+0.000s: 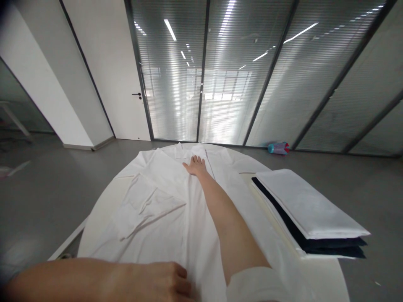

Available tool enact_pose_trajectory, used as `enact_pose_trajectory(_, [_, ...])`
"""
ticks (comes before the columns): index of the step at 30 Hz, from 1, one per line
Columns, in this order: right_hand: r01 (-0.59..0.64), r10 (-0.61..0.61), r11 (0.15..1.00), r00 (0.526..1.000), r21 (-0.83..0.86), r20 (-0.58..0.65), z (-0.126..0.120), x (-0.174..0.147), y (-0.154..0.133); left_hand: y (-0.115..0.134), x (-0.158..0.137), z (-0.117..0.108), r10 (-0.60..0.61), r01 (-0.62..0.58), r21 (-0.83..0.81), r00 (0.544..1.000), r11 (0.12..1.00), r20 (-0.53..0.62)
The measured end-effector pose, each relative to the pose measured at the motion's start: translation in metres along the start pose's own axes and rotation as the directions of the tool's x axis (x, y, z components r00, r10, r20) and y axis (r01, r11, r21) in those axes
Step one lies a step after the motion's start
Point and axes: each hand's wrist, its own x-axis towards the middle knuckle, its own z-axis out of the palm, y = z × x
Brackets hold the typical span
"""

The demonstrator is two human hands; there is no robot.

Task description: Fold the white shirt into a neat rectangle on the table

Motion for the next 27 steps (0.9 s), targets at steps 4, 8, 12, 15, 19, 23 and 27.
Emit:
enact_pose_trajectory(4, [-0.012,0.012,1.000,1.000,-0.011,0.005,0.001,0.001,-0.001,0.003,-0.001,0.002,0.007,-0.007,-0.003,1.000,1.000,0.019])
enact_pose_trajectory(8, [-0.011,0.011,1.000,1.000,-0.013,-0.001,0.003,0.001,0.000,-0.002,0.005,0.005,0.025,-0.025,-0.017,1.000,1.000,0.003])
enact_pose_trajectory(12, [-0.013,0.013,1.000,1.000,-0.014,0.000,0.003,0.001,0.000,-0.022,0.033,0.006,0.034,-0.029,0.048,0.994,0.998,-0.107])
enact_pose_trajectory(15, [-0.011,0.011,1.000,1.000,-0.019,0.001,0.004,0.001,0.000,-0.039,0.057,0.016,0.125,-0.093,0.179,0.976,0.979,-0.178])
enact_pose_trajectory(19, [-0.003,0.003,1.000,1.000,-0.021,-0.002,0.005,0.001,0.001,-0.049,0.067,0.037,0.147,-0.093,0.243,0.966,0.966,-0.215])
enact_pose_trajectory(23, [0.012,-0.012,1.000,1.000,-0.025,0.004,0.005,0.009,0.004,-0.039,0.060,0.050,0.135,-0.086,0.308,0.981,0.947,-0.142])
enact_pose_trajectory(27, [0.005,-0.005,1.000,1.000,-0.020,-0.003,0.003,0.025,0.004,-0.027,0.056,0.060,0.174,-0.112,0.387,0.976,0.915,-0.131])
